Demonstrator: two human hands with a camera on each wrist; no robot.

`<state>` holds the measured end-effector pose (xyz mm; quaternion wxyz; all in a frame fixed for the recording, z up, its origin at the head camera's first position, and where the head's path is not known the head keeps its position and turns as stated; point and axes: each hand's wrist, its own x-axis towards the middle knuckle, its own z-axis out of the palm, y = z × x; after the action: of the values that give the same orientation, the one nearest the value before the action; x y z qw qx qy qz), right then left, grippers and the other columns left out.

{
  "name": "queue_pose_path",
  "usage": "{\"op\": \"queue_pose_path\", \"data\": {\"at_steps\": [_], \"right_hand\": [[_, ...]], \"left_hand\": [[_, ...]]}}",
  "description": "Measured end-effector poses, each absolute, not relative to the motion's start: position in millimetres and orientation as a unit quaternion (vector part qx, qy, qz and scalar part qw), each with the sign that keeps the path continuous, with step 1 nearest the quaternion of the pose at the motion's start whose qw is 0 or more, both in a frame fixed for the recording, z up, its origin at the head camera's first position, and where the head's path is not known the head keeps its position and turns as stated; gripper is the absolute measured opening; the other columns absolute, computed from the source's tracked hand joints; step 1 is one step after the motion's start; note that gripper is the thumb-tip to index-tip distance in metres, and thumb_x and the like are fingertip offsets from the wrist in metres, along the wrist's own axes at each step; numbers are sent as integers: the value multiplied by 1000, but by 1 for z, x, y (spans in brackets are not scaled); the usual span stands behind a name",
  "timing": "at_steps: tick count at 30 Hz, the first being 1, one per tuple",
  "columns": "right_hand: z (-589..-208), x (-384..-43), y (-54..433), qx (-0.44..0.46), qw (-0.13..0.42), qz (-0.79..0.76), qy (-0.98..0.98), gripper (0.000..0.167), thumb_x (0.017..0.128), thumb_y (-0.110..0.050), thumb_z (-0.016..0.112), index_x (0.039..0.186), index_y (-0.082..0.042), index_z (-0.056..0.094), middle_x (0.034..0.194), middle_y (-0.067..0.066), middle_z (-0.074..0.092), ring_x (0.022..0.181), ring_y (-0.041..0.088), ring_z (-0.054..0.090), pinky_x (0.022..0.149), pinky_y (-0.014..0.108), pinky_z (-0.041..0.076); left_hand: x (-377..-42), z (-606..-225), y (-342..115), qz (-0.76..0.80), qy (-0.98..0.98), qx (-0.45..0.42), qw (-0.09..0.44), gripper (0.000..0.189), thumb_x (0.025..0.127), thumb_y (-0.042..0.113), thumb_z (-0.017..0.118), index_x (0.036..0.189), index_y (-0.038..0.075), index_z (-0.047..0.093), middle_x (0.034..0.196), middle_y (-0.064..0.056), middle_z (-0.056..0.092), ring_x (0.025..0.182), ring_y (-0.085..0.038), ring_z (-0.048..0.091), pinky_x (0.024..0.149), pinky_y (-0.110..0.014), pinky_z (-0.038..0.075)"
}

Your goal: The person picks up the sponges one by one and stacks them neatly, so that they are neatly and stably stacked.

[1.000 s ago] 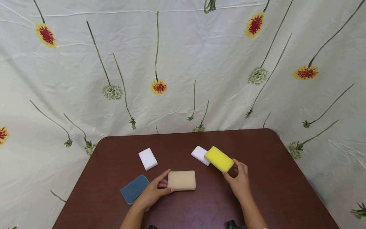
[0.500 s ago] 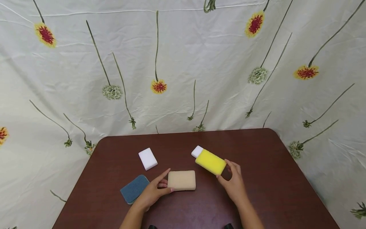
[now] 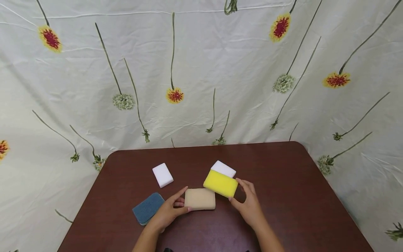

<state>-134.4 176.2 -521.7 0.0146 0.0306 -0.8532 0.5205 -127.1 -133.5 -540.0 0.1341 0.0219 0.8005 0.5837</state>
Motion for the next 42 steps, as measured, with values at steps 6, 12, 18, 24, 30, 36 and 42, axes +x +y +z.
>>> {"op": "queue_pose_path", "data": {"at_steps": [6,12,18,24,30,36,42], "right_hand": [[-523,-132,167,51,7,515,-856,72,86,-19,82,150,-15,48,148,10,43,139,39,45,114,62,35],[-526,-130,159,67,1,515,-854,74,84,-18,83,150,-13,49,147,8,45,138,36,47,114,59,38],[-531,-129,152,88,4,516,-852,73,83,-16,84,149,-17,51,144,5,48,132,33,53,111,55,41],[-532,-128,146,114,-6,514,-850,72,84,-15,83,148,-16,51,144,5,48,130,31,54,110,53,43],[-534,-129,141,131,-22,521,-843,73,84,-13,82,149,-14,50,144,4,47,132,33,52,112,57,40],[-534,-131,136,133,-37,524,-841,73,83,-12,82,149,-18,51,143,-4,48,134,25,49,112,56,39],[-534,-133,134,138,-35,519,-843,72,83,-12,82,148,-22,52,143,-7,49,137,26,47,112,58,39]], "left_hand": [[-128,-542,-133,583,801,18,134,82,84,22,83,155,26,42,119,-13,55,107,-24,57,81,-32,48],[-127,-540,-133,581,802,21,135,81,84,24,83,155,26,43,119,-14,55,106,-23,57,81,-31,48],[-127,-538,-133,575,806,21,141,82,84,29,83,155,26,43,119,-13,56,105,-21,57,81,-30,49],[-128,-538,-134,578,803,24,143,81,84,28,83,155,24,43,119,-14,56,105,-22,57,81,-30,49],[-130,-541,-134,575,805,27,147,82,84,30,83,155,26,42,117,-13,55,105,-21,56,81,-30,49],[-130,-543,-135,573,806,30,148,84,85,31,82,156,25,40,118,-13,56,106,-22,57,82,-31,50],[-131,-544,-135,574,804,24,151,87,83,33,84,157,24,39,118,-14,56,105,-22,59,83,-33,51]]}}
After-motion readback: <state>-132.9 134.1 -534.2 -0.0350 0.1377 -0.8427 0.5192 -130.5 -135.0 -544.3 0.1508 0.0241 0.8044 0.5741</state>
